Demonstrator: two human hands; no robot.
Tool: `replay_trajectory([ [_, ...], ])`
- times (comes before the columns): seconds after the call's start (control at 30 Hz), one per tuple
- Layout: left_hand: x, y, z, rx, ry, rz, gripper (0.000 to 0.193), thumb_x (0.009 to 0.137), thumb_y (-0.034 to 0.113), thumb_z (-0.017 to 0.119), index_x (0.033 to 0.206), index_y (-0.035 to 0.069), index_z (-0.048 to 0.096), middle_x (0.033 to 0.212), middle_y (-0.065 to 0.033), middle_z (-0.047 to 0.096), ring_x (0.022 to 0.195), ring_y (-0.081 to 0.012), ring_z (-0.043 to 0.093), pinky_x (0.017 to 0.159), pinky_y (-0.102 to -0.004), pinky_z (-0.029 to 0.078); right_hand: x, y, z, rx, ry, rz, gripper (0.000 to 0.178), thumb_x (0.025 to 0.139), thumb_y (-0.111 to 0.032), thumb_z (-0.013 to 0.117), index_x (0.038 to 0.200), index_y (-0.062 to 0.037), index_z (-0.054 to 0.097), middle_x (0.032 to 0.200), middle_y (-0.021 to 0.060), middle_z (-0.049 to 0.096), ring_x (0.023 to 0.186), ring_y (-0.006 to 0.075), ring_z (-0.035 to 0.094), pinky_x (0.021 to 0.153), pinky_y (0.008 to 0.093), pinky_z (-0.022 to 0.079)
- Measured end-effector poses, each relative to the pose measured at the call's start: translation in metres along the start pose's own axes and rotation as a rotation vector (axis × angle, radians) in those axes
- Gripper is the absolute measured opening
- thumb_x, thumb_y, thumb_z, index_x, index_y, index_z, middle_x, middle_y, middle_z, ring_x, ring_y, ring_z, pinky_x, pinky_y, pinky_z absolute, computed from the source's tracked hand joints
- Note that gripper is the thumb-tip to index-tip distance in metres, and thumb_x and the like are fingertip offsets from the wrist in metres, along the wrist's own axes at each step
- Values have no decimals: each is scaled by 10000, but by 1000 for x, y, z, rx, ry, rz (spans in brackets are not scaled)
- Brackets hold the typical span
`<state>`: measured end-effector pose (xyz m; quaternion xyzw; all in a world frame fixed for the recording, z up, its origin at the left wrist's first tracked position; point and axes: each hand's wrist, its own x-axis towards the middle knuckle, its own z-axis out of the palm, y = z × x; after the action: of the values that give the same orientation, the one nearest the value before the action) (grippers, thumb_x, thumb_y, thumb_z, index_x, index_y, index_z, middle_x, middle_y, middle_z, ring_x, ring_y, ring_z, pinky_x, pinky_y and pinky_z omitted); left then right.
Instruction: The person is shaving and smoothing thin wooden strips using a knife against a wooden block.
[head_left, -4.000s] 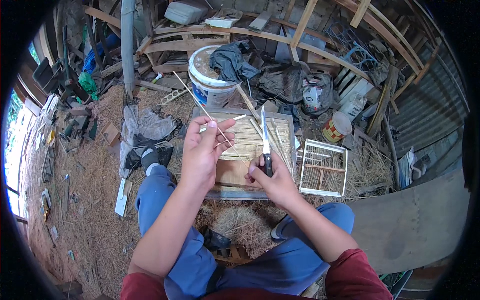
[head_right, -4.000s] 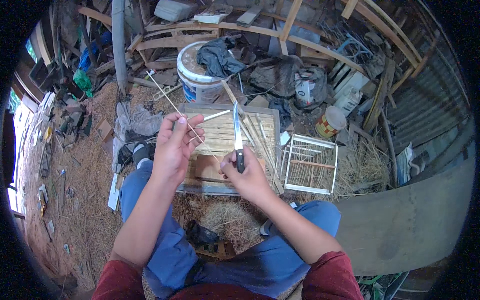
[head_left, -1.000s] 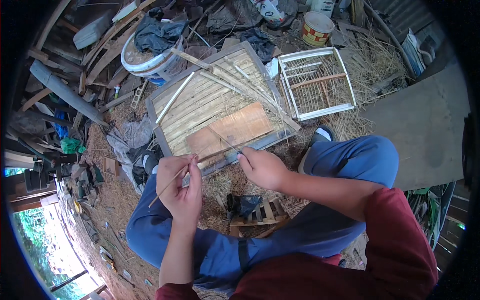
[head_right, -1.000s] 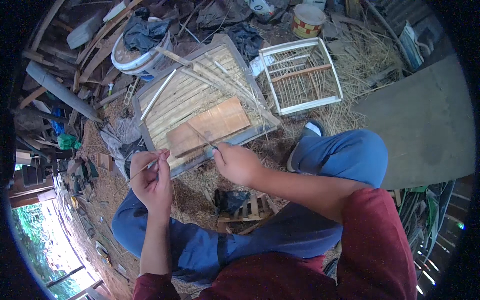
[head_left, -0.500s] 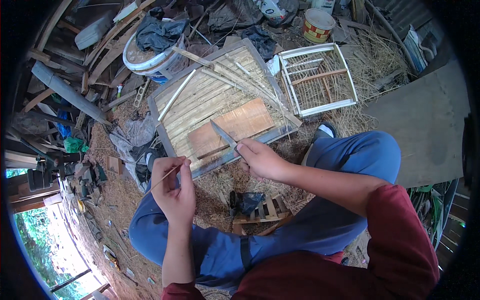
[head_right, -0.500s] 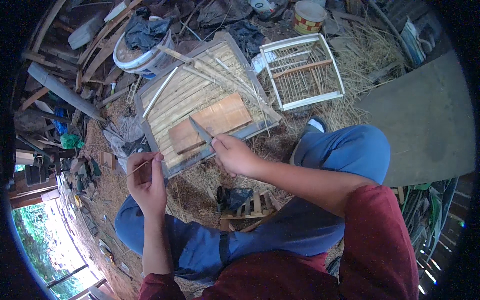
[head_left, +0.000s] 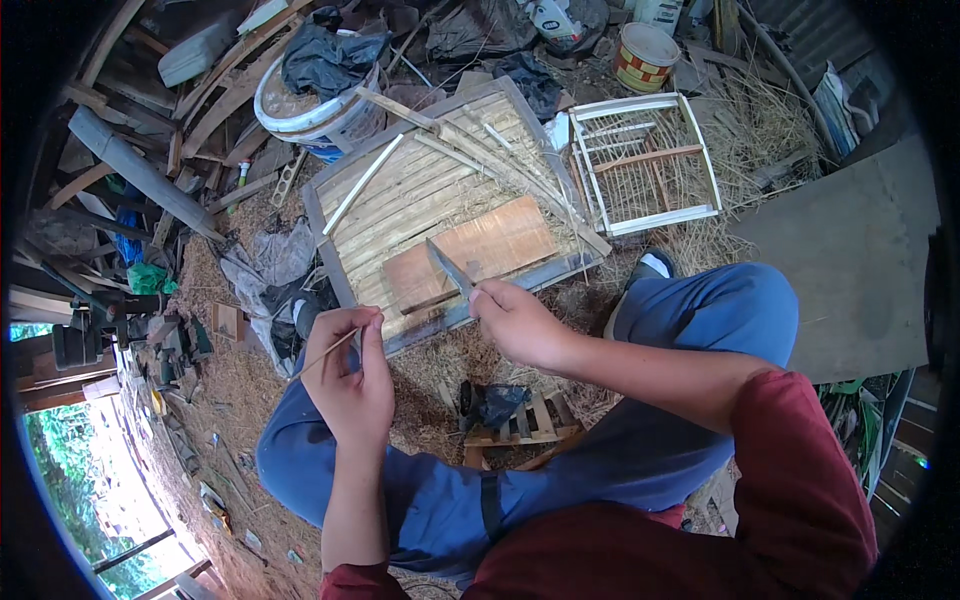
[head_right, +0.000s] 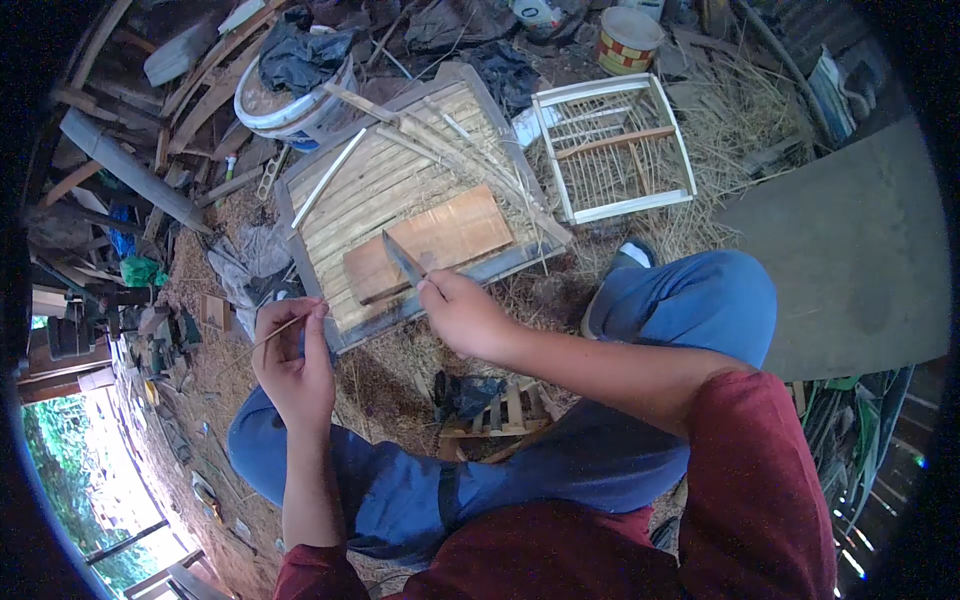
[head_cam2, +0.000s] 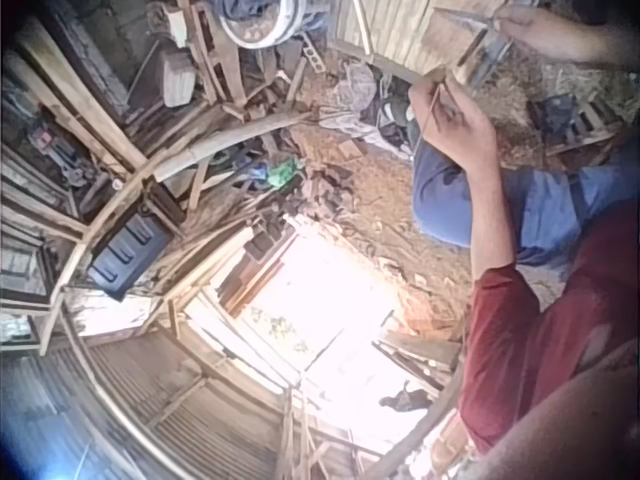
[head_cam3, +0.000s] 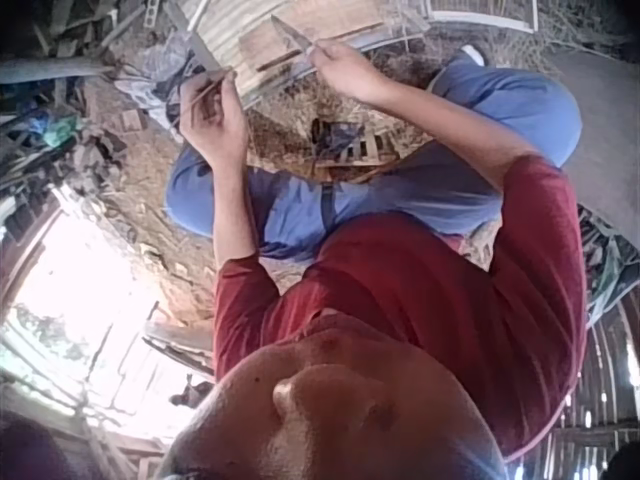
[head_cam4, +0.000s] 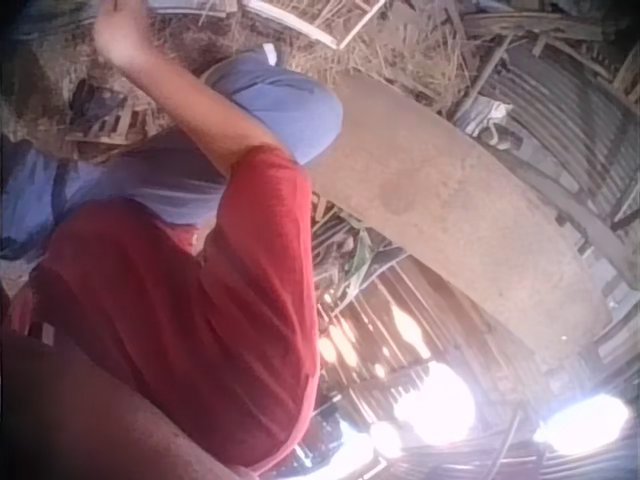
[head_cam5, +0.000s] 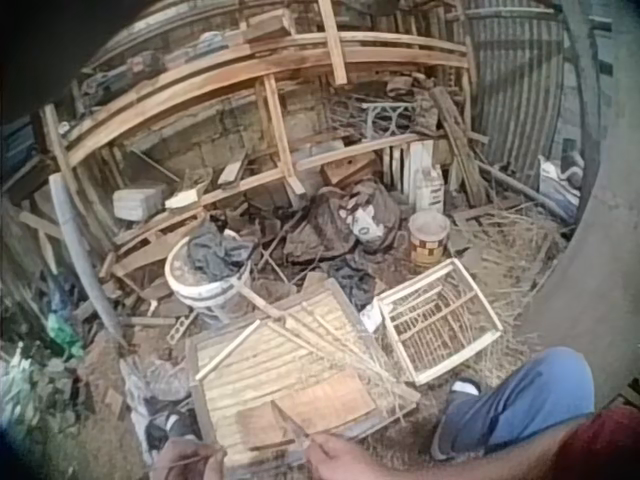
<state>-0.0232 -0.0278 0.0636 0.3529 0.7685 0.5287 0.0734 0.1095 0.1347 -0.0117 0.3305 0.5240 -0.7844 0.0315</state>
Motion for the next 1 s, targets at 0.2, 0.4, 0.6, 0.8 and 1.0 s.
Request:
replay_trajectory([
  [0.2, 0, 4, 1, -24, 5, -24, 80, 1001, -79, 638, 1067, -40, 616, 1076, -98, 680, 1052, -148, 688, 972, -289, 544, -2, -5, 5, 171, -11, 96, 249, 1137, -311, 450, 1041, -94, 527, 647, -11, 462, 414, 87, 339, 377, 285, 263],
  [0.4, 1, 6, 0, -4, 2, -22, 80, 994, -79, 646, 1067, -49, 632, 1077, -100, 678, 1064, -157, 689, 991, -298, 547, -3, -4, 10, 233, -56, 99, 266, 1143, -312, 434, 1024, -92, 522, 629, -14, 443, 402, 83, 329, 367, 283, 249],
  [0.6, 1, 6, 1, -44, 25, -64, 74, 985, -116, 618, 1031, -58, 617, 1044, -113, 658, 1032, -167, 682, 966, -291, 537, -14, -18, 11, 195, -225, 78, 290, 1148, -321, 419, 1007, -88, 518, 634, -18, 451, 378, 79, 309, 345, 277, 261],
  [0.8, -2, -4, -2, -273, 29, -93, 105, 1007, -60, 645, 1072, -7, 582, 1100, -123, 686, 1057, -201, 693, 984, -341, 563, 1, -16, 1, 324, 45, -22, 269, 1129, -341, 491, 1072, -77, 497, 705, 8, 532, 392, 88, 350, 364, 267, 300],
  [1.0, -6, -25, -1, -478, 50, -235, 117, 1014, -32, 652, 1087, 11, 572, 1103, -135, 698, 1045, -211, 706, 976, -340, 574, 10, -22, -8, 391, 273, -137, 242, 1078, -271, 609, 1085, -46, 522, 864, 66, 644, 462, 105, 431, 412, 288, 370],
])
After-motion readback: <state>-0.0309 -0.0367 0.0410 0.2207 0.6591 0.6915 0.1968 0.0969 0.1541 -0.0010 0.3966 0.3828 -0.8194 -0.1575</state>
